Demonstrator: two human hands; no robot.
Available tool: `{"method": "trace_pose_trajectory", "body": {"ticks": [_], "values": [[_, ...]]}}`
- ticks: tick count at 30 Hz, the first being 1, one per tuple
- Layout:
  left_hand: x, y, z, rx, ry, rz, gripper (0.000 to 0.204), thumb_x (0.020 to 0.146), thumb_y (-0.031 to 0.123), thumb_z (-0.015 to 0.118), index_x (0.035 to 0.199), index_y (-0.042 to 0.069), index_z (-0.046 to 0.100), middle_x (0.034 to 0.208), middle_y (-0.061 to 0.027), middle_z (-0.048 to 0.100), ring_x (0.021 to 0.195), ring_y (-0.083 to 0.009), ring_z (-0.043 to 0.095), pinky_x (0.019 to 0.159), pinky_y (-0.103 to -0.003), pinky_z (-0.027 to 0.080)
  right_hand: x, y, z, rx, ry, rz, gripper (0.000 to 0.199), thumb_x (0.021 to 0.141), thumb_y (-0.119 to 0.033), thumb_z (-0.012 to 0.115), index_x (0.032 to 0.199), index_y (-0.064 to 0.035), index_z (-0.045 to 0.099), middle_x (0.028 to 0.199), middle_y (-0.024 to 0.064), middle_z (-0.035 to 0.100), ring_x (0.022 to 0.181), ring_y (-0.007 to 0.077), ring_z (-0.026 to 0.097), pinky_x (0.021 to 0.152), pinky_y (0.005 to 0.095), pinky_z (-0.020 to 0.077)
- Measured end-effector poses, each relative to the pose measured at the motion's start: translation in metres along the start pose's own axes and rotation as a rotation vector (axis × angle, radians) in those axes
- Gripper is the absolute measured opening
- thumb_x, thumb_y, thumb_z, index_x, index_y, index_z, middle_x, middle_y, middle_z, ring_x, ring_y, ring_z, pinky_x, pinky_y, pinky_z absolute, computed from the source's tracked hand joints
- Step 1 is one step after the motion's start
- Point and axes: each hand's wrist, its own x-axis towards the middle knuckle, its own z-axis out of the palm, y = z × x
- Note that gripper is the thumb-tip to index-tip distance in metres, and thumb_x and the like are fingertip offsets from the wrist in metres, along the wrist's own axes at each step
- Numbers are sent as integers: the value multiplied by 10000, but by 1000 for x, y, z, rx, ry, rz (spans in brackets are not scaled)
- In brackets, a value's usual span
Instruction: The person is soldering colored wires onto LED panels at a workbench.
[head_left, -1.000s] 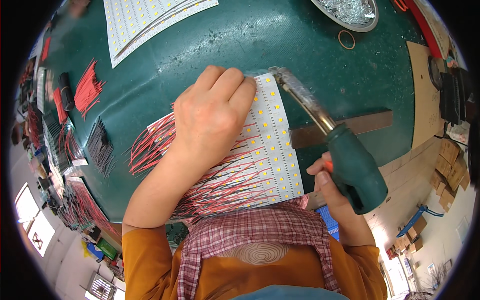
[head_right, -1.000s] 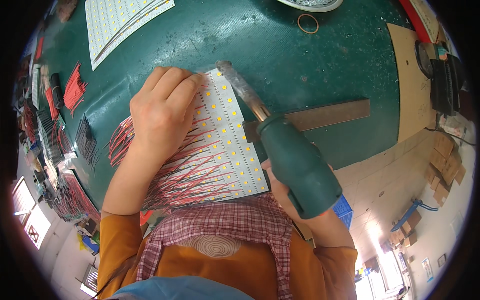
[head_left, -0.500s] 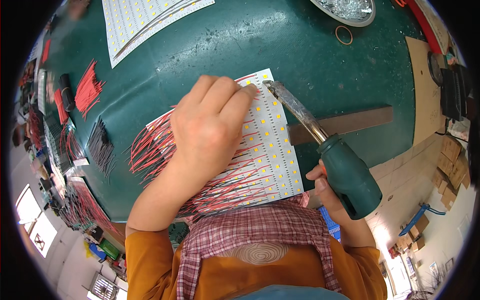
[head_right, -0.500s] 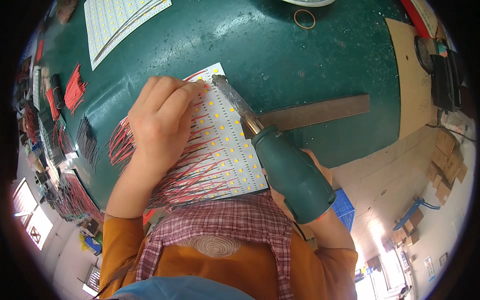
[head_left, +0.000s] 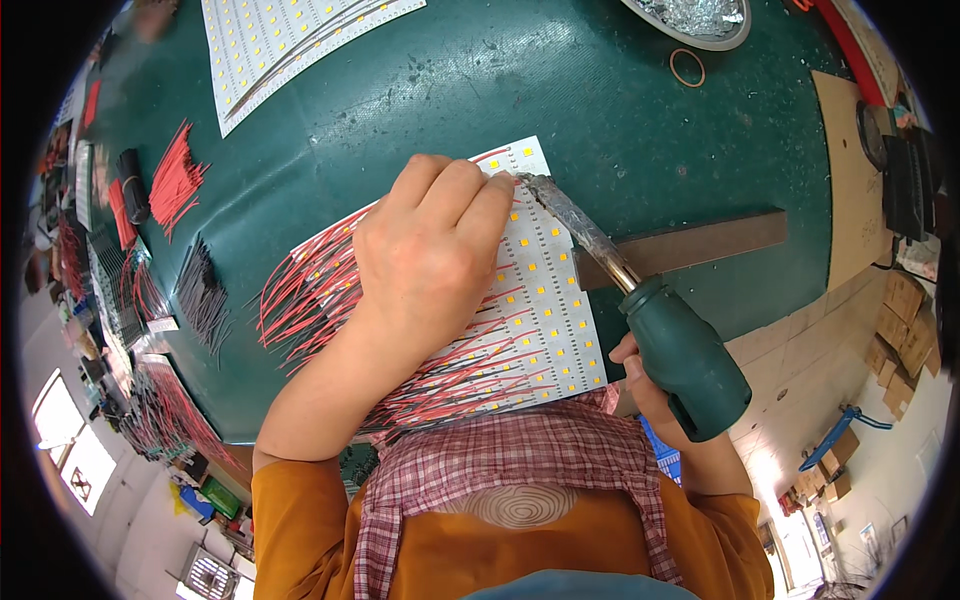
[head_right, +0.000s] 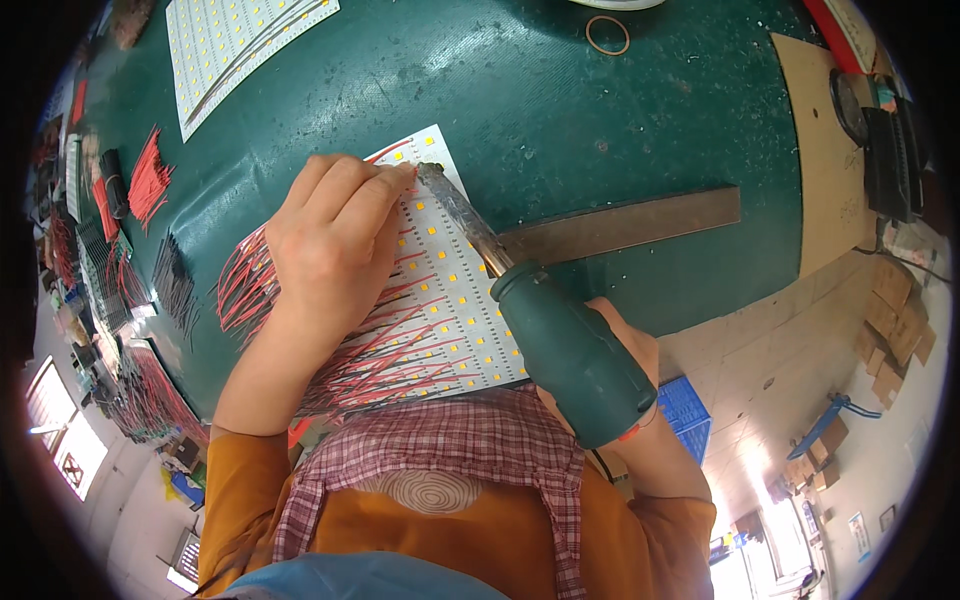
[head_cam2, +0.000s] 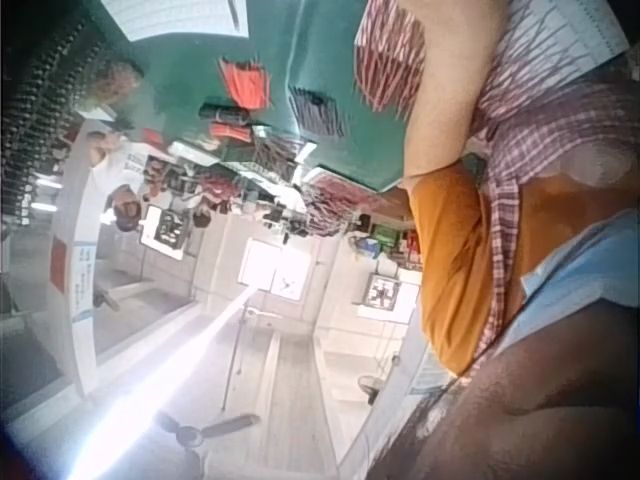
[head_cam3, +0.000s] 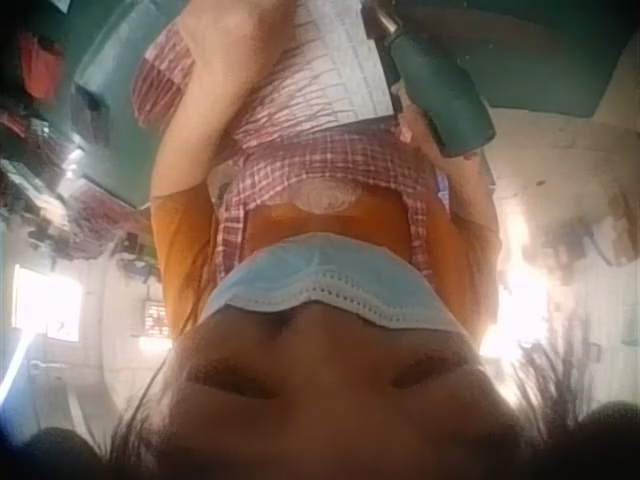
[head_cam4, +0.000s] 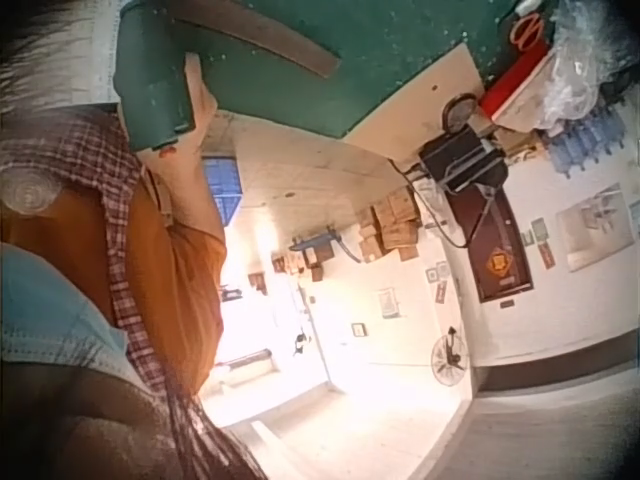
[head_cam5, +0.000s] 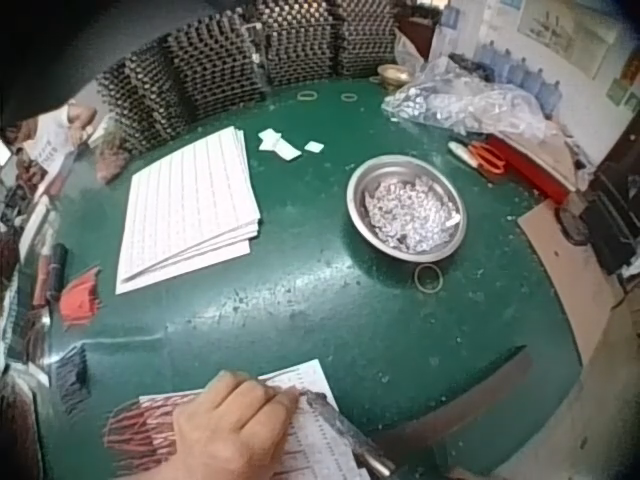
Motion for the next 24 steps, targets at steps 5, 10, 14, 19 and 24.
{"method": "trace_pose_trajectory", "body": {"ticks": [5,10,14,19,24], "values": [[-2,1,2,28,-5,-11,247,653,87,687,899,78,699,813,-16,585,786,-187,614,547,-306,496,3,-5,2,29,75,107,338,703,-65,732,1035,-108,691,917,83,661,746,253,664,597,355,546],[-2,1,3,33,-6,-5,237,655,83,685,892,74,694,825,-22,587,790,-193,614,555,-308,502,0,-4,8,262,173,239,268,759,-44,727,1022,-88,698,937,94,700,767,261,687,622,349,559],[0,-1,3,32,-10,-14,249,652,71,687,902,71,695,838,-25,591,787,-195,610,563,-316,506,1,-2,10,47,164,110,260,756,-47,743,1008,-92,706,941,94,693,757,256,687,623,345,560],[-4,2,-2,-73,70,-26,265,644,53,689,908,72,706,811,-18,596,767,-197,602,564,-319,501,-5,-3,6,-99,147,69,269,755,-68,752,1019,-101,709,957,98,680,743,252,679,605,344,550],[-9,5,1,-47,-3,-50,270,644,58,690,912,73,716,781,-13,595,760,-196,601,567,-312,499,-14,9,3,13,15,-13,287,910,37,583,1194,-5,582,958,92,665,763,108,578,718,270,500]]}}
